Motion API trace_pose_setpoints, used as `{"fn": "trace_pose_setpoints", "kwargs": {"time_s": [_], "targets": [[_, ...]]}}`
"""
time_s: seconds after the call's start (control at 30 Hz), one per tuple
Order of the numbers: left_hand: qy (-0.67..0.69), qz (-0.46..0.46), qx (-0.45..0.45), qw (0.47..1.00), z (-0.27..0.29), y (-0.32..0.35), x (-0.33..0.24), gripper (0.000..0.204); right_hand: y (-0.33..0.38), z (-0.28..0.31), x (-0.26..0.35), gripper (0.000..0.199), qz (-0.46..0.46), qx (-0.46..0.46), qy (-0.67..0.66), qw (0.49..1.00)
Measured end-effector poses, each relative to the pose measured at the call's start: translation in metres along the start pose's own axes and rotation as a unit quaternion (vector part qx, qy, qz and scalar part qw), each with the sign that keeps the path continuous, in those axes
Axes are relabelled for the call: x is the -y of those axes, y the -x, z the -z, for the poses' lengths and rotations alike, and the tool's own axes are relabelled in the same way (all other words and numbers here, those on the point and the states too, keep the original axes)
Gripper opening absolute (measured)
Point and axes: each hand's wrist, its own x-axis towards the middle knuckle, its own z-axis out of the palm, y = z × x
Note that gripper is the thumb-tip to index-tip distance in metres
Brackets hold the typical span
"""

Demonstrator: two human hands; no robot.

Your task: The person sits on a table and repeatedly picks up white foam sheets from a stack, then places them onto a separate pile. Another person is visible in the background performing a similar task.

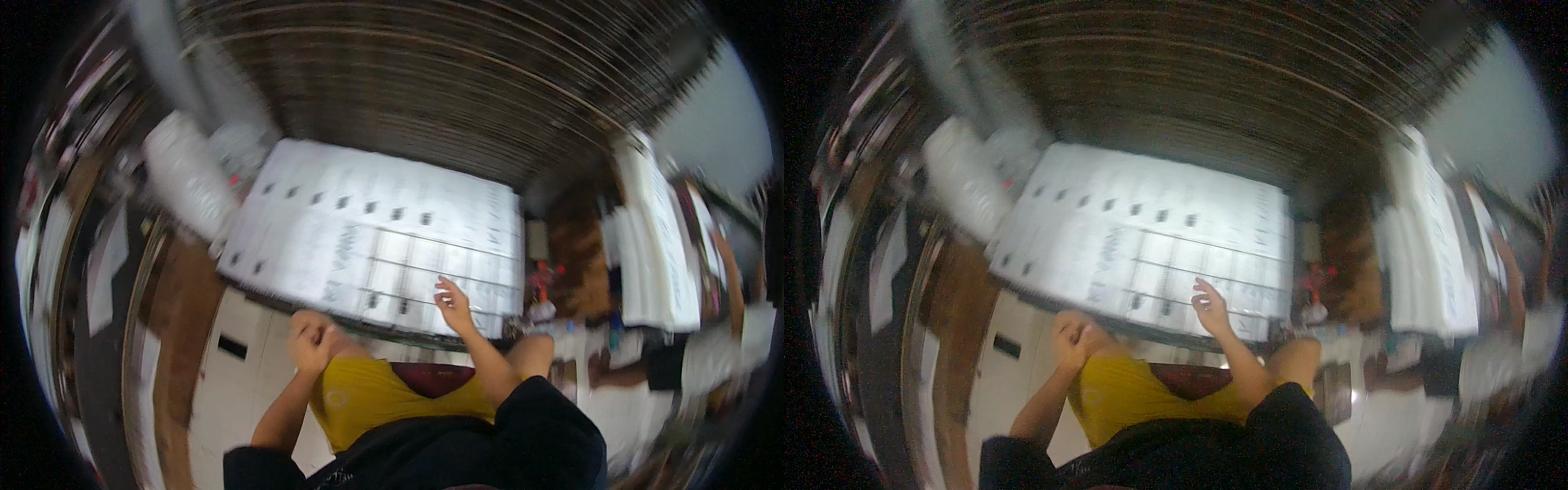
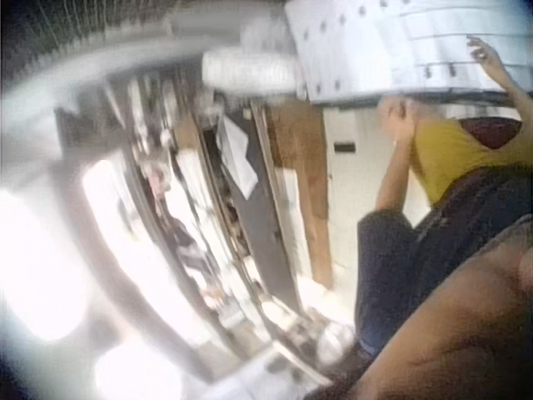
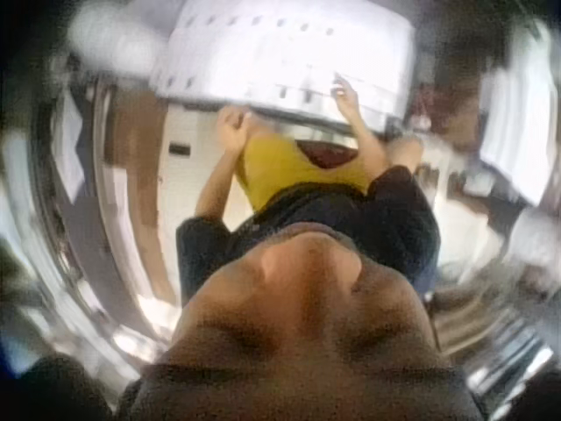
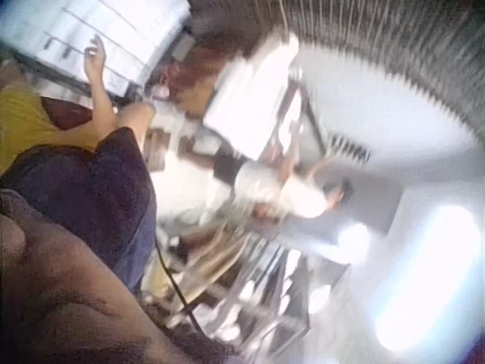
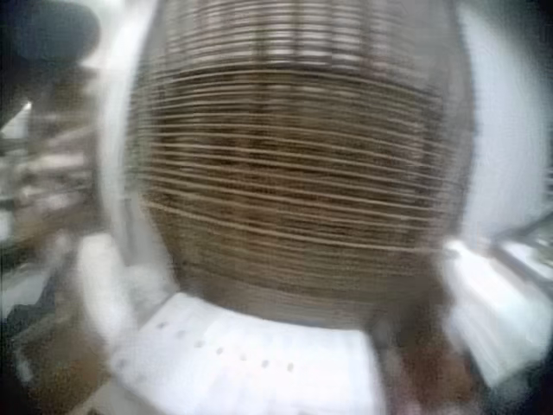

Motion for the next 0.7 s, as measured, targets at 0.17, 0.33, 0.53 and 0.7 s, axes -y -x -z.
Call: {"fn": "trace_pose_setpoints", "kwargs": {"time_s": [0.17,0.33,0.53,0.7], "targets": [[0.064,-0.084,-0.007,0.994,0.001,0.005,0.001,0.020,0.055,0.172,0.103,0.032,0.183,-0.310,0.117,0.926],[-0.062,-0.012,-0.008,0.998,-0.006,0.010,-0.023,0.032,0.142,0.314,0.180,0.021,0.257,-0.637,0.254,0.681],[-0.040,-0.039,0.024,0.998,-0.007,0.005,-0.027,0.041,0.198,0.474,0.178,0.052,0.194,-0.729,0.128,0.644],[-0.071,-0.076,-0.031,0.994,-0.009,0.011,-0.009,0.042,0.190,0.537,0.187,0.087,0.058,-0.733,0.204,0.647]]}}
